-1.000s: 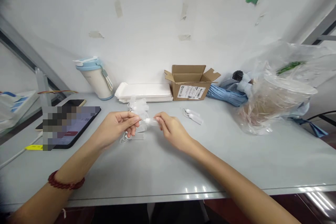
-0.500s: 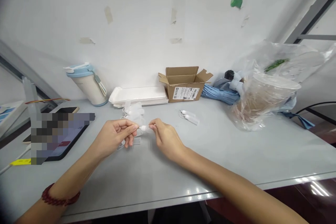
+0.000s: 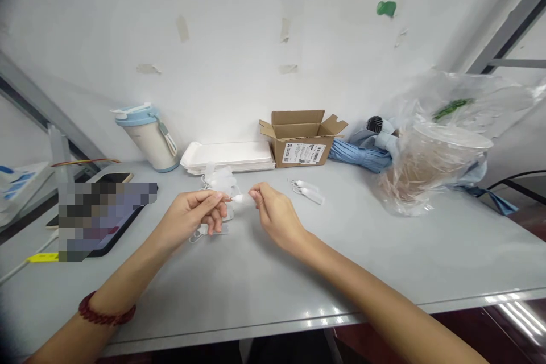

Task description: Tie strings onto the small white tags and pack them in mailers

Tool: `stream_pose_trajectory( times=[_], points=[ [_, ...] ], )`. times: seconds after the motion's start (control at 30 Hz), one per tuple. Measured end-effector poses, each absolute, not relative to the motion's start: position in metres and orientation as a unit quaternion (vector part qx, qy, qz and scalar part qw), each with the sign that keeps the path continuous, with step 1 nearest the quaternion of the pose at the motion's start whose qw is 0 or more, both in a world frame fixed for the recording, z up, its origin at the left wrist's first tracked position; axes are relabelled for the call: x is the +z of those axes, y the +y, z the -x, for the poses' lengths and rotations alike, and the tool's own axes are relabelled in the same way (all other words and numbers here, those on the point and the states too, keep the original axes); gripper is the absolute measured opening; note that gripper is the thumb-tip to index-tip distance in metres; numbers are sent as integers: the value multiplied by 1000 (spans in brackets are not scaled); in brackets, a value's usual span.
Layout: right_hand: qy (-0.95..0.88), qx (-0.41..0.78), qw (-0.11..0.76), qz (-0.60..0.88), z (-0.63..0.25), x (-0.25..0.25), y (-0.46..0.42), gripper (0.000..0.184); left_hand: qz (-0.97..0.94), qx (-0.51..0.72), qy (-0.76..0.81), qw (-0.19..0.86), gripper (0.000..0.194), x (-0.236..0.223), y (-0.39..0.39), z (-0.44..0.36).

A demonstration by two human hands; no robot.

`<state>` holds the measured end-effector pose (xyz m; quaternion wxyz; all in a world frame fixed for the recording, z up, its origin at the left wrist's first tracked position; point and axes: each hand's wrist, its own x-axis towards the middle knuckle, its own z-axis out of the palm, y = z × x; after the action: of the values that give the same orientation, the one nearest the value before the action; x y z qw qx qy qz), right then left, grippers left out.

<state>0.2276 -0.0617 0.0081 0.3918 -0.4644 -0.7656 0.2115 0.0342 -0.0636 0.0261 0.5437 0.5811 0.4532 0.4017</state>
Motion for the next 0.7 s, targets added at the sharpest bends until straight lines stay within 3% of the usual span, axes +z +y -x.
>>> stream_pose_trajectory(
  times=[0.4, 0.57, 0.7],
  points=[
    [-795, 172, 369, 450, -228, 6, -59, 25, -595, 397, 470, 518, 25, 33, -63, -31],
    [-812, 90, 378, 437, -250, 16, -39, 24, -514, 535, 504, 442, 20, 28, -46, -11],
    [-815, 45, 315, 484, -277, 19, -18, 22, -441, 602, 546, 382, 15, 17, -29, 1]
  ],
)
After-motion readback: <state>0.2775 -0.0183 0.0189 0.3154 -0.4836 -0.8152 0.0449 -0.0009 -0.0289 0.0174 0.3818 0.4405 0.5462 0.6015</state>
